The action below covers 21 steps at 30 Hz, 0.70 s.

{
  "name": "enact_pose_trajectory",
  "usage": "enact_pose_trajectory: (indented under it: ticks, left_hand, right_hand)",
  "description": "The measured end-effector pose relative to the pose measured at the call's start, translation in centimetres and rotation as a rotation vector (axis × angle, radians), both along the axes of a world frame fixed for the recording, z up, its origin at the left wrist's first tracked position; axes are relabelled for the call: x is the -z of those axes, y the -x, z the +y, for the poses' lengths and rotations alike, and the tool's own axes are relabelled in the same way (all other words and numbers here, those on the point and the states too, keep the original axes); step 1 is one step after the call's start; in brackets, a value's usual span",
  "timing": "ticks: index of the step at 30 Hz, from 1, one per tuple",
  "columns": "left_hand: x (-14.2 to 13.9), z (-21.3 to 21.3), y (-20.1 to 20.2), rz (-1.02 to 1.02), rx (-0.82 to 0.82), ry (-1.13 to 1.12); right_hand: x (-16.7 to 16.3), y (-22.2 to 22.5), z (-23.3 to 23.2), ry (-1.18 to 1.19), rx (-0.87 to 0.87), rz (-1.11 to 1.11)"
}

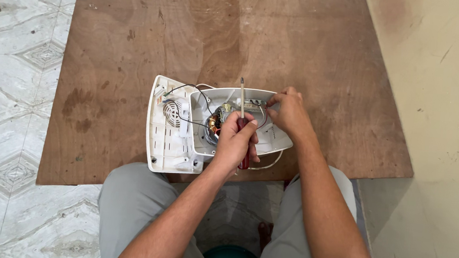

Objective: The person sits with an open white electric appliance on their lap and a wooden board in front of them. They use a red-handled screwdriver to loosen screws inside the casing, disconnect wires, and remove a switch control panel with knobs, then work on the panel's terminals by hand.

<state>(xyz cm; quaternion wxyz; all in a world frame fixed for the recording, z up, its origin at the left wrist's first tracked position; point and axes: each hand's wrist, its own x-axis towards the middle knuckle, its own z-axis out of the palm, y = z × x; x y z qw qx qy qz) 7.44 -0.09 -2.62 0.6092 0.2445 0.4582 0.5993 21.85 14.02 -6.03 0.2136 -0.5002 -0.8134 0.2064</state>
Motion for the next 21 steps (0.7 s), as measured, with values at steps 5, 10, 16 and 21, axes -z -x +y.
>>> enact_pose_trajectory:
  ticks: [5,10,16,21]
  left_hand:
    - [0.2,0.0,0.0,0.001,0.015,0.015]
    - [0.3,0.1,-0.1,-0.002,0.015,0.011]
    - [0.2,0.1,-0.1,0.011,0.023,0.019]
    - [0.1,0.1,-0.1,0.011,0.026,0.004]
  right_hand:
    - [0.3,0.1,0.0,0.009,0.006,-0.053]
    - [0.8,0.1,0.4,0.002,0.020,-0.039]
    - [1.8,0.2,0.5,-0.082,0.029,0.013]
    - [2.0,0.2,0.5,-0.091,0.037,0.023]
